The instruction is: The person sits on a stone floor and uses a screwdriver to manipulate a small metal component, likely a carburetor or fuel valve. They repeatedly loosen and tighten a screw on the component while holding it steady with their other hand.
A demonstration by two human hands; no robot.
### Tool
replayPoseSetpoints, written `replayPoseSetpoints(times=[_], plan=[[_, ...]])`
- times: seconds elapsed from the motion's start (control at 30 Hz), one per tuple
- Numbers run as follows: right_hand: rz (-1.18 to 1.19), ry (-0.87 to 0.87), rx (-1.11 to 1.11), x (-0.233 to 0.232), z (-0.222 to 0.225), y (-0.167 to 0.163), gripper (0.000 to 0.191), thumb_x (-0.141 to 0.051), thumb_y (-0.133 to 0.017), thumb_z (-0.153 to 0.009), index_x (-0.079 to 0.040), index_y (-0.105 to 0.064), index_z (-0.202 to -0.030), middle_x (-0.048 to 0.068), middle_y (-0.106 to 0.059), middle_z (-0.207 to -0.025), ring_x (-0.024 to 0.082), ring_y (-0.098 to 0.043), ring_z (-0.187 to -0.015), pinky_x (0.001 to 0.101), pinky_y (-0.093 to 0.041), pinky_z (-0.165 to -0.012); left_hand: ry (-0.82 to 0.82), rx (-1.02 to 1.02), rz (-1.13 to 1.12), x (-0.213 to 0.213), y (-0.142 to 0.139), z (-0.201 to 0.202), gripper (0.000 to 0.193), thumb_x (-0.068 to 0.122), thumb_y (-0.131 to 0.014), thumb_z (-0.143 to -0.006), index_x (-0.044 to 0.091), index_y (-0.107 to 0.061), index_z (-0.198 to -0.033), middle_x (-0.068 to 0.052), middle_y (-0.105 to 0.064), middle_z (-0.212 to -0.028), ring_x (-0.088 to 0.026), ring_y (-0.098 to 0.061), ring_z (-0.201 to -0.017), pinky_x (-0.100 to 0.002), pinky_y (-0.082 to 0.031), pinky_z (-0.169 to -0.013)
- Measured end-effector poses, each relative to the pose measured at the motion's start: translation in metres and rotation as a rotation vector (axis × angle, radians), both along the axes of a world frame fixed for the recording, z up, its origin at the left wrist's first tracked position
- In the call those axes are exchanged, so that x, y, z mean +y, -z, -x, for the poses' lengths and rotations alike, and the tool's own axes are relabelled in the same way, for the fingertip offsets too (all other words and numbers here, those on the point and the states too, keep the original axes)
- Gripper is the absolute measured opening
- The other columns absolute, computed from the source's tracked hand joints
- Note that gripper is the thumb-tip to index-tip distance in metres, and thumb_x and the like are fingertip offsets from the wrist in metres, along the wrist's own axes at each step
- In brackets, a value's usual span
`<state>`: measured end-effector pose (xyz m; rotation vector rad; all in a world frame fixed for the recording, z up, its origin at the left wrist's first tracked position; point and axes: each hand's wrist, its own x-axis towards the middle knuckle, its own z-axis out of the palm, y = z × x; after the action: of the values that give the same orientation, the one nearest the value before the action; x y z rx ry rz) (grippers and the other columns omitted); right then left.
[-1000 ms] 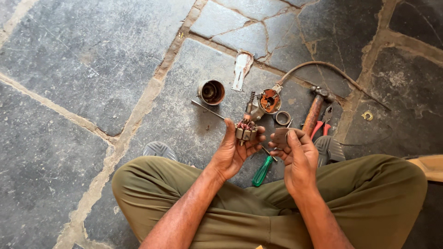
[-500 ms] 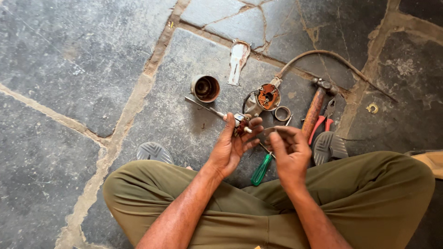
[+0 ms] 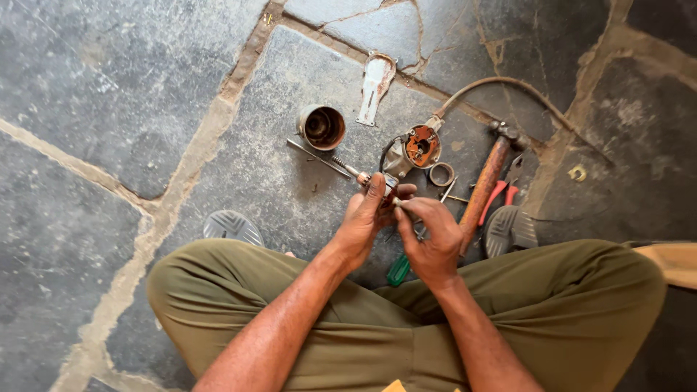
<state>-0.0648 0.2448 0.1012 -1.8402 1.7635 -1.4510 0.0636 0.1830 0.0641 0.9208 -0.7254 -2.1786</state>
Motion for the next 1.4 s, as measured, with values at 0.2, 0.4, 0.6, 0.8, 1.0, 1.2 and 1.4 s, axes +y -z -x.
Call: replayPoseSetpoints(times=[0.2,0.4,0.6,0.8,1.0,1.2,1.4], plan=[[0.102,-0.026,0.258,0.006,-0.012,-0.009,0.025,0.002,-0.08,-0.081,-0.004,-0.07,-0.103,0.012,-0.072,-0.098,0.031,-0.07,-0.095,0.0417,-0.056,-0.084,-0.048,-0.005,-0.007,0.01,-0.001,-0.01,0.073,0.072,-0.061,-0.087,0.003,-0.069,-0.111,-0.004,-0.073,-0.1,-0.013,-0.068,-0.09,-0.03,-0.055,-0.079],[-0.011,-0.07,0.005,0.025,-0.026,0.007,0.021,0.005,-0.075,-0.088,-0.002,-0.068,-0.106,0.014,-0.074,-0.11,0.025,-0.075,-0.098,0.0344,-0.06,-0.084,-0.063,0.022,-0.006,0.024,0.003,-0.021,0.064,0.067,-0.066,-0.088,0.005,-0.067,-0.105,-0.003,-0.07,-0.093,-0.013,-0.068,-0.083,-0.029,-0.057,-0.074],[-0.2,-0.098,-0.737,0.037,-0.019,0.051,0.012,0.005,-0.069,-0.094,-0.002,-0.065,-0.103,0.013,-0.073,-0.109,0.019,-0.068,-0.087,0.0338,-0.057,-0.076,-0.072,-0.015,0.088,0.033,-0.008,-0.031,0.058,0.061,-0.067,-0.091,0.005,-0.068,-0.105,-0.003,-0.068,-0.089,-0.011,-0.065,-0.076,-0.029,-0.053,-0.067],[-0.438,0.025,-1.189,0.037,-0.015,0.049,0.011,-0.014,-0.071,-0.094,-0.003,-0.069,-0.096,0.009,-0.066,-0.084,0.018,-0.062,-0.064,0.033,-0.053,-0.054,-0.063,-0.072,0.132,0.034,-0.023,-0.029,0.049,0.053,-0.068,-0.089,0.006,-0.062,-0.098,-0.002,-0.067,-0.079,-0.013,-0.061,-0.065,-0.031,-0.05,-0.055],[0.067,-0.232,0.419,0.019,-0.011,-0.003,0.026,-0.007,-0.077,-0.078,-0.002,-0.067,-0.101,0.014,-0.071,-0.099,0.026,-0.069,-0.085,0.0385,-0.057,-0.072,-0.114,-0.2,0.07,0.028,-0.006,-0.023,0.054,0.062,-0.061,-0.095,0.009,-0.07,-0.087,0.005,-0.061,-0.08,-0.006,-0.053,-0.074,-0.026,-0.044,-0.065],[-0.263,-0.075,-0.421,0.021,0.0,0.031,0.01,-0.004,-0.071,-0.088,-0.004,-0.067,-0.097,0.009,-0.072,-0.086,0.018,-0.07,-0.072,0.0352,-0.057,-0.066,-0.11,-0.21,0.218,0.029,-0.002,-0.013,0.051,0.06,-0.063,-0.096,0.009,-0.069,-0.091,0.005,-0.061,-0.082,-0.007,-0.053,-0.075,-0.027,-0.045,-0.065],[-0.438,0.008,-1.14,0.025,0.018,0.055,0.004,-0.004,-0.07,-0.092,-0.006,-0.067,-0.09,0.006,-0.07,-0.084,0.018,-0.066,-0.068,0.0323,-0.057,-0.062,-0.087,-0.254,0.382,0.027,0.007,0.005,0.048,0.056,-0.063,-0.095,0.008,-0.066,-0.099,0.004,-0.068,-0.089,-0.006,-0.061,-0.084,-0.026,-0.051,-0.073]])
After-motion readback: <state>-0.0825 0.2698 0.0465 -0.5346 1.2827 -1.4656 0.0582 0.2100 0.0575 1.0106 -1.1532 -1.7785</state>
